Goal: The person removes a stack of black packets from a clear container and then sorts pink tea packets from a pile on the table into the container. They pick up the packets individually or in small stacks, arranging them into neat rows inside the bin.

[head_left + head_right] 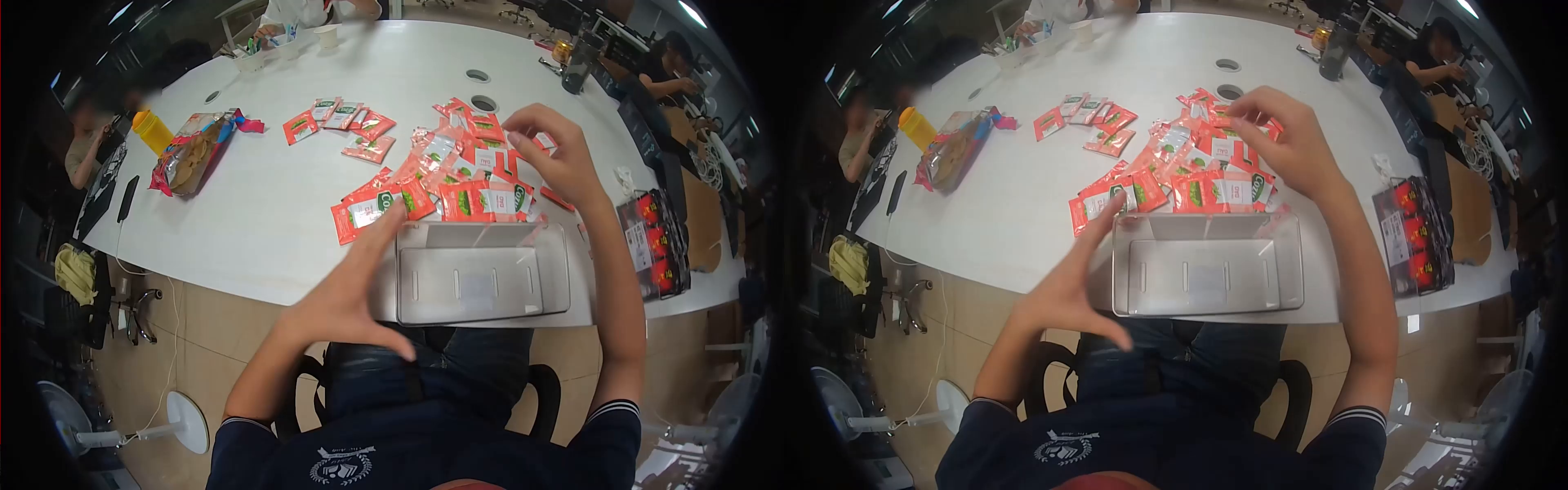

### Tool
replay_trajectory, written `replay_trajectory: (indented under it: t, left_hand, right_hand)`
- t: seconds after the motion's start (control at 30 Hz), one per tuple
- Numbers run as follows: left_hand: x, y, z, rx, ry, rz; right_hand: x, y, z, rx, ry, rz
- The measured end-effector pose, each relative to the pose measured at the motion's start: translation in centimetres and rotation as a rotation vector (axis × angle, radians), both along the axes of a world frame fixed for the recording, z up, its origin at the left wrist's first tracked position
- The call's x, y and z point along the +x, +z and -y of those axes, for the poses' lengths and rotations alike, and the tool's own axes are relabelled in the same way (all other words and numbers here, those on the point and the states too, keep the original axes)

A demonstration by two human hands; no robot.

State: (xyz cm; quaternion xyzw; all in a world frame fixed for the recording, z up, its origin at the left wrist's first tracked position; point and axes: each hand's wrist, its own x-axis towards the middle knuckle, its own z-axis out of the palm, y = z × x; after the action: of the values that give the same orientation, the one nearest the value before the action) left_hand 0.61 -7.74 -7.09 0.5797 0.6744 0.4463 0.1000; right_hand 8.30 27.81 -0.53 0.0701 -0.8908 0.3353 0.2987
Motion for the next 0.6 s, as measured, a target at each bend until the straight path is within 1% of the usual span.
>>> replay_trajectory:
  t: [0.03, 0.07, 0.1, 0.13, 0.23, 0.27, 0.37, 0.4, 0.43, 0.5, 0.53, 0.6]
  left_hand:
    - [-1.3, 0.4, 0.6, 0.057, -0.014, 0.027]
    - [-3.7, 0.8, 1.3, 0.085, 0.013, 0.028]
    - [-5.8, 1.4, 1.2, 0.113, 0.037, 0.024]
    - [-7.0, 2.3, 0.3, 0.012, 0.153, -0.044]
    - [-9.7, 2.7, -3.2, -0.376, 0.031, -0.256]
    - [-10.0, 2.6, -4.0, -0.366, 0.033, -0.412]
    - [-11.4, 5.4, -5.1, -0.549, 0.064, -0.189]
    - [-12.2, 6.2, -5.2, -0.593, 0.029, -0.125]
    - [-13.5, 5.7, -5.2, -0.524, -0.038, 0.094]
    - [-16.4, 3.8, -5.5, -0.363, -0.162, 0.529]
    - [-17.6, 3.8, -6.5, -0.363, -0.245, 0.612]
    - [-16.6, 4.0, -8.3, -0.259, -0.214, 0.815]
  right_hand:
    - [-0.2, -0.5, 0.1, -0.013, 0.017, 0.02]
    - [-0.1, -1.4, 0.0, -0.092, 0.008, 0.02]
    - [0.1, -2.1, -0.1, -0.098, 0.012, 0.027]
    - [0.4, -2.7, -0.2, -0.102, 0.016, 0.032]
    - [0.8, -3.7, -0.3, -0.101, 0.039, 0.055]
    - [0.7, -3.8, -0.3, -0.081, 0.034, 0.057]
    - [0.7, -4.1, -0.2, -0.035, 0.016, 0.042]
    - [0.7, -4.2, -0.4, -0.008, 0.015, 0.033]
    - [0.6, -4.2, -0.5, 0.021, 0.014, 0.022]
    - [-0.1, -3.9, -0.9, -0.007, 0.014, 0.022]
    - [-0.7, -3.5, -1.3, -0.016, 0.013, 0.014]
    - [-2.3, -1.8, -1.0, -0.073, 0.009, 0.162]
